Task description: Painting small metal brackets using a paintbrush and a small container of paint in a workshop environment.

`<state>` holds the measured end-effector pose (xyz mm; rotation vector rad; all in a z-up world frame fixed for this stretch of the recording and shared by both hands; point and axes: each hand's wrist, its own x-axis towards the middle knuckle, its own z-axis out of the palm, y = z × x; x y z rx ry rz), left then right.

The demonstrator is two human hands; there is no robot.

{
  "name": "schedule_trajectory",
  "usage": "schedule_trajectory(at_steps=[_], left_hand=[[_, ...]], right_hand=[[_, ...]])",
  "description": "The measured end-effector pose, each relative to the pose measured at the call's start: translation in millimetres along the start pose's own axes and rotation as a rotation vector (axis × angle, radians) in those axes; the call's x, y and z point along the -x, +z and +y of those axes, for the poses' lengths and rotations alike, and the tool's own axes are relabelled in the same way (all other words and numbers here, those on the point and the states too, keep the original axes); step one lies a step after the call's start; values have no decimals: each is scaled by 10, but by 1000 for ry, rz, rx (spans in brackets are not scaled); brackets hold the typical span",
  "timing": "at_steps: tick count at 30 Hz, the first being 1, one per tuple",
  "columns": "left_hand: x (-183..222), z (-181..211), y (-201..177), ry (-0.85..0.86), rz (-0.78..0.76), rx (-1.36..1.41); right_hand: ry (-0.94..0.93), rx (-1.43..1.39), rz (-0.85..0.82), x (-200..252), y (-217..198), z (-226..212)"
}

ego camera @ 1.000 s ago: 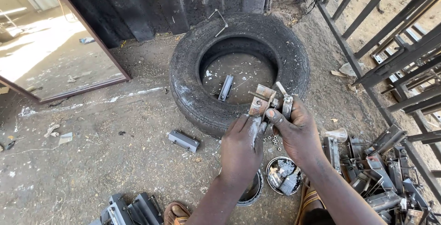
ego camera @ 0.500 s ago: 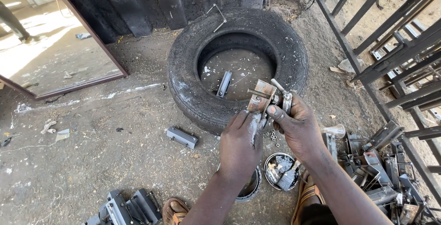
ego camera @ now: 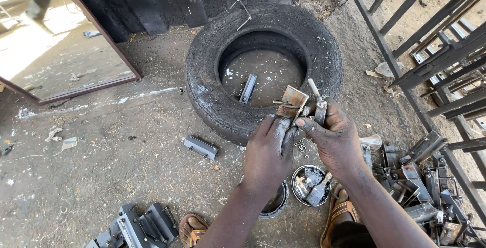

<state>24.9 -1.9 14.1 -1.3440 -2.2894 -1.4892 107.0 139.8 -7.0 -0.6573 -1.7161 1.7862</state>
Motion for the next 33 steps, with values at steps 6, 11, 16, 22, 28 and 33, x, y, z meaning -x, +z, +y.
schedule_trajectory(at_steps=[6,11,16,22,28,33], left_hand=[[-268,225,-366,-435,-147,340],[-218,128,-275,-437,-337,205],[-192,30,-206,-239,-147,26],[-154,-87,-206,-81,-40,-50],[-178,-80,-211,-99,-71,-107],[-212,23,-334,-146,-86,36]], right_hand=[[32,-8,-4,71,83,-396],[85,-204,6,30,-5,-118],[124,-341,18,-1,51,-109],[150,-410,-2,-34,-42,55],[161,-457,-29,-49,-32,-25],[117,-382,-36,-62,-81,-19]])
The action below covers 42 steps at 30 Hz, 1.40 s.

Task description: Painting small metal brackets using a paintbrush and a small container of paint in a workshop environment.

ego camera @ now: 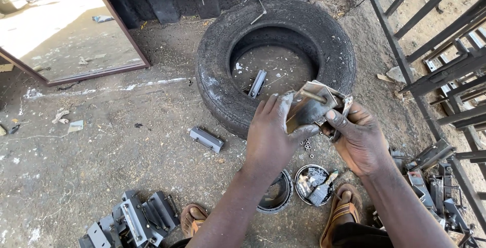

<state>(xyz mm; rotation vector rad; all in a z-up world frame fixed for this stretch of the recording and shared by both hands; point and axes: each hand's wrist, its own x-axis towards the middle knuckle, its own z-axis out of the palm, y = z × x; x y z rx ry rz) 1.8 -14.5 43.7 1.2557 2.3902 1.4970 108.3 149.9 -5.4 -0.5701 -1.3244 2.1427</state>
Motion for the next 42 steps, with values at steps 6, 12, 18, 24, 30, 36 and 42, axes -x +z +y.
schedule_trajectory(at_steps=[6,12,18,24,30,36,42], left_hand=[[187,-174,233,-299,-232,623],[41,-226,108,-326,-401,706],[63,-314,165,-339,-469,662],[62,-146,111,-295,-315,368],[17,3,-12,-378,-390,283],[129,34,-15,-553,-401,209],[197,-26,-92,-634,-304,456]], right_hand=[[3,-16,-57,317,783,-453],[113,-33,-97,148,311,-155],[142,87,-74,72,78,62],[176,182,-9,169,345,28],[207,198,36,45,204,261],[154,186,106,116,400,255],[148,381,11,227,551,123]])
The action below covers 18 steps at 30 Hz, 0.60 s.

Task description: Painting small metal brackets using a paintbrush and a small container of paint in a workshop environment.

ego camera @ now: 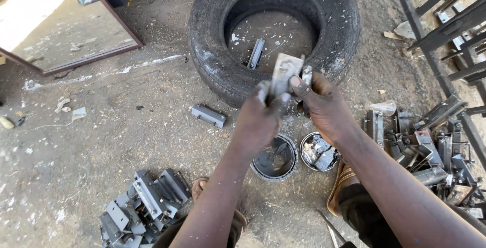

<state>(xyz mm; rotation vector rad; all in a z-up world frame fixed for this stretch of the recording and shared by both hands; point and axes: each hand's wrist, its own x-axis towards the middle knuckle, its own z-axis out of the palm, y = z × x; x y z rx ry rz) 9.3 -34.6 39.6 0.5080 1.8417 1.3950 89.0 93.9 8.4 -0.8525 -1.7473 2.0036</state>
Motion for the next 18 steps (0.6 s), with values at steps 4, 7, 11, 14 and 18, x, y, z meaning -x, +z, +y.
schedule_trajectory(at_steps=[4,7,11,14,18], left_hand=[[225,-20,-326,34,209,294],[467,233,-524,-104,352,191],[397,231,-617,-326,437,110],[185,54,-650,-417,470,297],[108,240,-778,-421,432,617]], right_hand=[[136,127,-58,342,264,29],[472,292,-348,616,414,415],[558,640,-884,1027,459,1666],[479,850,-982,1266,401,3001],[430,1199,-906,1417,431,3771]])
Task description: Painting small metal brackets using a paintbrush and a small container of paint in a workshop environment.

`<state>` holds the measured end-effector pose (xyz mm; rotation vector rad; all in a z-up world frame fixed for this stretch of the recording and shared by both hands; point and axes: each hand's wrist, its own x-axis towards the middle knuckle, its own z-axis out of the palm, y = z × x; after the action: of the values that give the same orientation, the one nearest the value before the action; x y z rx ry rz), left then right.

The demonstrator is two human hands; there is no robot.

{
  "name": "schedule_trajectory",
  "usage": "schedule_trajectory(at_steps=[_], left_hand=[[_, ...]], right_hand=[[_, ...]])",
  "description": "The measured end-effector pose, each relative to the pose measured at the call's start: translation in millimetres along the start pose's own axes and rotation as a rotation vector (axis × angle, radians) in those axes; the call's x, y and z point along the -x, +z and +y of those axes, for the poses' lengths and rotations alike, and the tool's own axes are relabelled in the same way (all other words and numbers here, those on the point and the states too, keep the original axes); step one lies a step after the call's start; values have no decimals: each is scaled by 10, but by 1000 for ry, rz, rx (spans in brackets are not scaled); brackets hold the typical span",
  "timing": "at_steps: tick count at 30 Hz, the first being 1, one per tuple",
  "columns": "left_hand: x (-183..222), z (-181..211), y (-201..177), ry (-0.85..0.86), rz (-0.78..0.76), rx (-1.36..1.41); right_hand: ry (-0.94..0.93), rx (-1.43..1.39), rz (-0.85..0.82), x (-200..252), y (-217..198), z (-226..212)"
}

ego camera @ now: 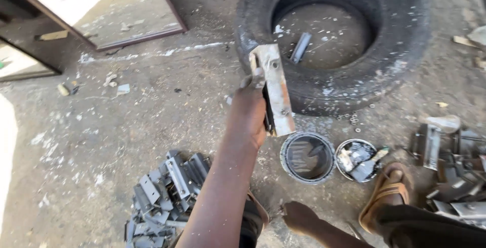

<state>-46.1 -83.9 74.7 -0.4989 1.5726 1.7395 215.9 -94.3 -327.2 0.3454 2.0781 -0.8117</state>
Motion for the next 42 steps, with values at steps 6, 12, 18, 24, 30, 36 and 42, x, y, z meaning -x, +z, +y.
schedule_trajectory(at_steps=[6,12,18,24,30,36,42], left_hand=[[-150,-20,-218,153,-17,-125],[58,-362,-81,459,-114,-326],[445,-392,107,523,-292,-377],[90,-534,-63,518,-369,-267],[-149,-723,-74,428,-437,-344],[276,-633,138,456,-278,-306],[528,-504,93,611,-229,-472]], right_hand=[[-60,-322,151,895,-1840,-1001],[-649,-1198,576,1565,-3208,-963],[-408,-791,932,2500,-3005,-1343],[-451,-873,898,1894,-2787,-897],[-502,-1087,1017,2402,-3031,-1639],[-443,-1101,1038,1887,-2995,-954],[-442,-958,1125,2110,-3110,-1066]])
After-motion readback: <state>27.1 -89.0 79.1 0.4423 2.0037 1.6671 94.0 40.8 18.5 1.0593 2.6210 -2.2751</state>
